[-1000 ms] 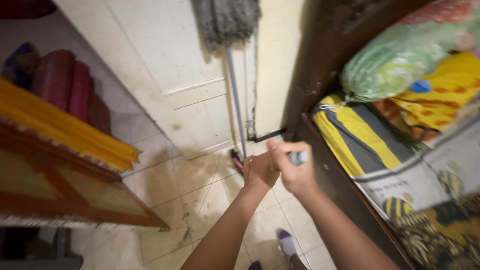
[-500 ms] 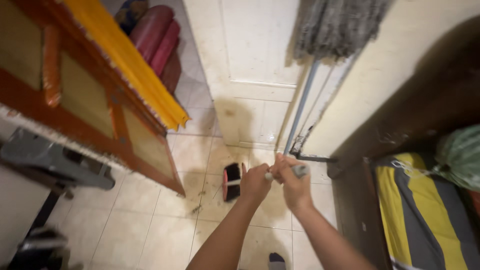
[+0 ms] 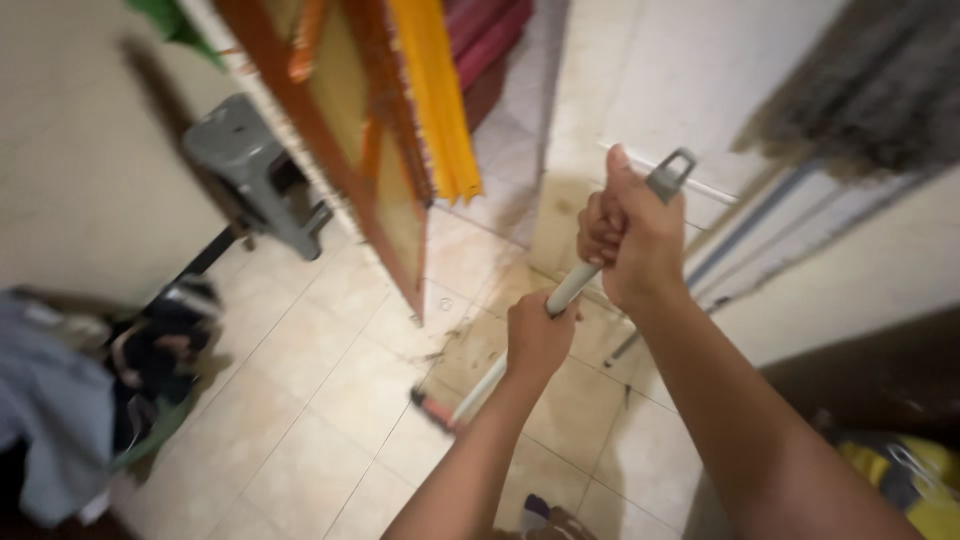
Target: The person tidies a bedroom by hitting a bed with a stick broom, then sweeps the floor and along the edges of a door using a long-handled broom.
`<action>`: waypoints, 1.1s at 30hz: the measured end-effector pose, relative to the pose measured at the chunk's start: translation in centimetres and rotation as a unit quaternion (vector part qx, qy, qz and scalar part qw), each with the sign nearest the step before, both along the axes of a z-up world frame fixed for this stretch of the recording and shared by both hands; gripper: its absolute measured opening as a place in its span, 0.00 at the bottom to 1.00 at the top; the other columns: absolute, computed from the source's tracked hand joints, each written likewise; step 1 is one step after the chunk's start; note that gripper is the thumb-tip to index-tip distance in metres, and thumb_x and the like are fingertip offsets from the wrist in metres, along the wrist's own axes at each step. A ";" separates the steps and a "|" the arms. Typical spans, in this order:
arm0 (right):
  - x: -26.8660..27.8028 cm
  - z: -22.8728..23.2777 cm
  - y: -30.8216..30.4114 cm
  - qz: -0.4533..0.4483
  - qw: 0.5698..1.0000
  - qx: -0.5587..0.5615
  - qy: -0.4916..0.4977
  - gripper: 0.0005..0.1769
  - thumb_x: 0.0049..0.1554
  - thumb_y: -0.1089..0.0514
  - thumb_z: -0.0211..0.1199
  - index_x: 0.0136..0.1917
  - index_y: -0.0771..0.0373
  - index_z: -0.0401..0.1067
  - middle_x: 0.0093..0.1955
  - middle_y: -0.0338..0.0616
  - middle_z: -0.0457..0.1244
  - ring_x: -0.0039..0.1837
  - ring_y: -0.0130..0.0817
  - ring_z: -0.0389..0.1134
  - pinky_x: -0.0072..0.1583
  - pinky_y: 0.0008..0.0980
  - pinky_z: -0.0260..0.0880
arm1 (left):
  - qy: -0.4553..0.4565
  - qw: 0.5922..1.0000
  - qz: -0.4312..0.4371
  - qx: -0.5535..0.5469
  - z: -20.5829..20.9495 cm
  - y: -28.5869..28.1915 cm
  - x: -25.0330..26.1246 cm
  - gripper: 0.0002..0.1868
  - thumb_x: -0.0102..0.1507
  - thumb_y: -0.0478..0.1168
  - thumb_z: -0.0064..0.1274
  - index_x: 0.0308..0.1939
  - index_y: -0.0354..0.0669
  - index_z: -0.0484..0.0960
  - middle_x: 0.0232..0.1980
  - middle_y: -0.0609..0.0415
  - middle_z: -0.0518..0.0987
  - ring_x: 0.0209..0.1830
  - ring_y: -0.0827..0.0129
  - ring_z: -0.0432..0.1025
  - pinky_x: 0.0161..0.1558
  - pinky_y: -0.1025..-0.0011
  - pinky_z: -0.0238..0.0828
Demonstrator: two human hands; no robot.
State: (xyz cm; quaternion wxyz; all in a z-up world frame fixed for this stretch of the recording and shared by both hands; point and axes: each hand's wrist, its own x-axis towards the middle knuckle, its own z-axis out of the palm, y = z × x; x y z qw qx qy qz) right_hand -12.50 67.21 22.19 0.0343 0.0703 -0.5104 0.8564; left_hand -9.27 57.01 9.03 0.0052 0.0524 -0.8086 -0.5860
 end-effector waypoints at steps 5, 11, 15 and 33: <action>-0.6 -5.5 -5.4 0.026 0.988 0.012 -0.155 0.26 0.59 0.44 0.62 0.27 0.53 0.55 0.20 0.36 0.46 0.20 0.28 0.45 0.24 0.33 0.42 | 0.005 0.987 0.160 -0.027 -6.5 -3.0 3.5 0.12 0.61 0.46 0.59 0.34 0.39 0.85 0.29 0.43 0.80 0.29 0.51 0.75 0.35 0.61 0.71; 1.6 -12.1 -7.5 0.057 0.972 0.092 -0.208 0.25 0.58 0.47 0.64 0.27 0.55 0.56 0.23 0.35 0.50 0.25 0.28 0.50 0.30 0.31 0.53 | -0.208 0.964 0.125 0.112 -16.7 -4.6 5.2 0.09 0.62 0.44 0.59 0.43 0.46 0.84 0.39 0.49 0.83 0.39 0.60 0.75 0.42 0.65 0.71; 1.5 -11.7 -7.5 0.049 0.965 0.206 -0.153 0.28 0.60 0.45 0.63 0.25 0.60 0.60 0.24 0.36 0.53 0.28 0.26 0.54 0.33 0.31 0.52 | 0.007 0.992 0.112 0.054 -20.5 -3.3 1.8 0.09 0.64 0.42 0.59 0.43 0.40 0.83 0.41 0.50 0.80 0.41 0.58 0.75 0.46 0.66 0.73; -0.7 1.9 -14.7 0.004 0.994 0.109 0.031 0.29 0.66 0.38 0.59 0.32 0.57 0.56 0.24 0.35 0.50 0.26 0.24 0.50 0.30 0.29 0.51 | 0.091 0.976 -0.086 0.177 -2.5 -13.9 -4.2 0.15 0.67 0.32 0.41 0.54 0.40 0.79 0.39 0.54 0.79 0.35 0.72 0.77 0.44 0.69 0.80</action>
